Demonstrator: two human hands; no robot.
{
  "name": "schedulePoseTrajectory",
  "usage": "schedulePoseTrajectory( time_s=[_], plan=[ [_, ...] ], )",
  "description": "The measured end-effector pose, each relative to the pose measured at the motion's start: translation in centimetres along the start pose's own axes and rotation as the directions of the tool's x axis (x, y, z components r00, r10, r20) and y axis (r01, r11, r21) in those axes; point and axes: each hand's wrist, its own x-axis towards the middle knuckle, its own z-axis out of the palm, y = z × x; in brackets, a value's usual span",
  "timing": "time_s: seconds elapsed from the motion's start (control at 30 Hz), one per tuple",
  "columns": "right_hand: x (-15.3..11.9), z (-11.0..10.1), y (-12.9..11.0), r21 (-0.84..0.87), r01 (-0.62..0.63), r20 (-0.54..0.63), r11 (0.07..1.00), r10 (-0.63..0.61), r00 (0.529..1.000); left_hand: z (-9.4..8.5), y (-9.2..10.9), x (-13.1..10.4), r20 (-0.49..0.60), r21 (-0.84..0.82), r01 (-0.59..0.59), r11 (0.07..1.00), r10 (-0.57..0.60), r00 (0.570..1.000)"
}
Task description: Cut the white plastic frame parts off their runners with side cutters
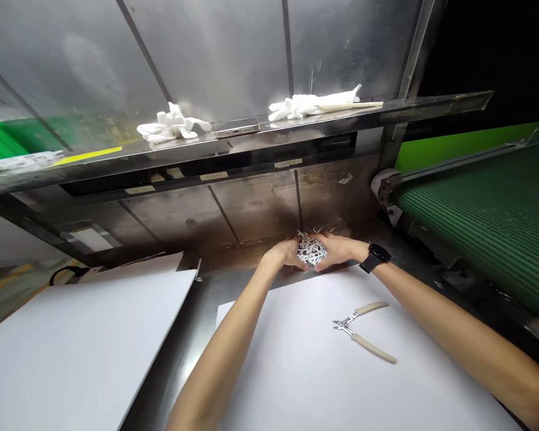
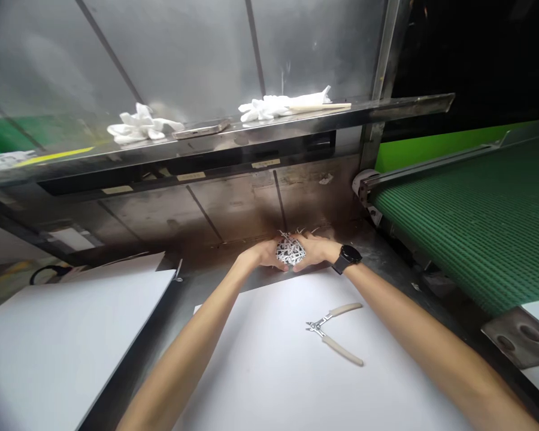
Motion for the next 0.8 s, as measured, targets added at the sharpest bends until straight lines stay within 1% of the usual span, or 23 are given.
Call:
schedulePoseTrajectory(
  time_s=[0.1,0.17,0.2,0.27,0.37,0.53,0.6,0.8],
  plan=[
    [0.4,-0.1,0.5,-0.036,-0.044,-0.008,0.998,0.044,0.999,0.3,0.5,-0.3,-0.051,0.037,0.098,0.995,-0.096,0.994],
    [0.9,0.0,0.4,-0.035,-0.031,0.002,0.999,0.031,1.000,0.4,0.6,-0.3,-0.072,0.034,0.138,0.990,-0.135,0.988],
    [1.2,0.0,0.3,-0.027,-0.018,0.013,0.999,0.018,1.000,0.4,0.6,-0.2,-0.070,0.021,0.139,0.990,-0.137,0.988],
    [1.8,-0.1,-0.1,-0.012,0.002,0.035,1.000,-0.002,0.999,0.2,0.4,-0.1,-0.056,-0.024,0.104,0.994,-0.105,0.993],
    [2.5,-0.2,-0.9,-0.012,0.001,0.046,1.000,-0.001,0.999,0.0,-0.5,-0.2,-0.052,-0.112,0.012,0.994,-0.018,0.999],
    [3.6,-0.2,-2.3,-0.036,0.001,0.069,0.999,0.002,0.998,0.5,-2.0,-0.5,-0.108,-0.236,-0.091,0.967,0.067,0.992],
    [4.1,-0.2,-2.8,-0.050,0.003,0.078,0.999,0.001,0.997,1.0,-2.1,-0.5,-0.134,-0.274,-0.101,0.957,0.066,0.989],
    [5.4,-0.6,-3.8,-0.086,0.050,0.133,0.995,-0.038,0.990,2.4,-1.7,-1.3,-0.191,-0.365,-0.047,0.930,-0.026,0.981]
  ],
)
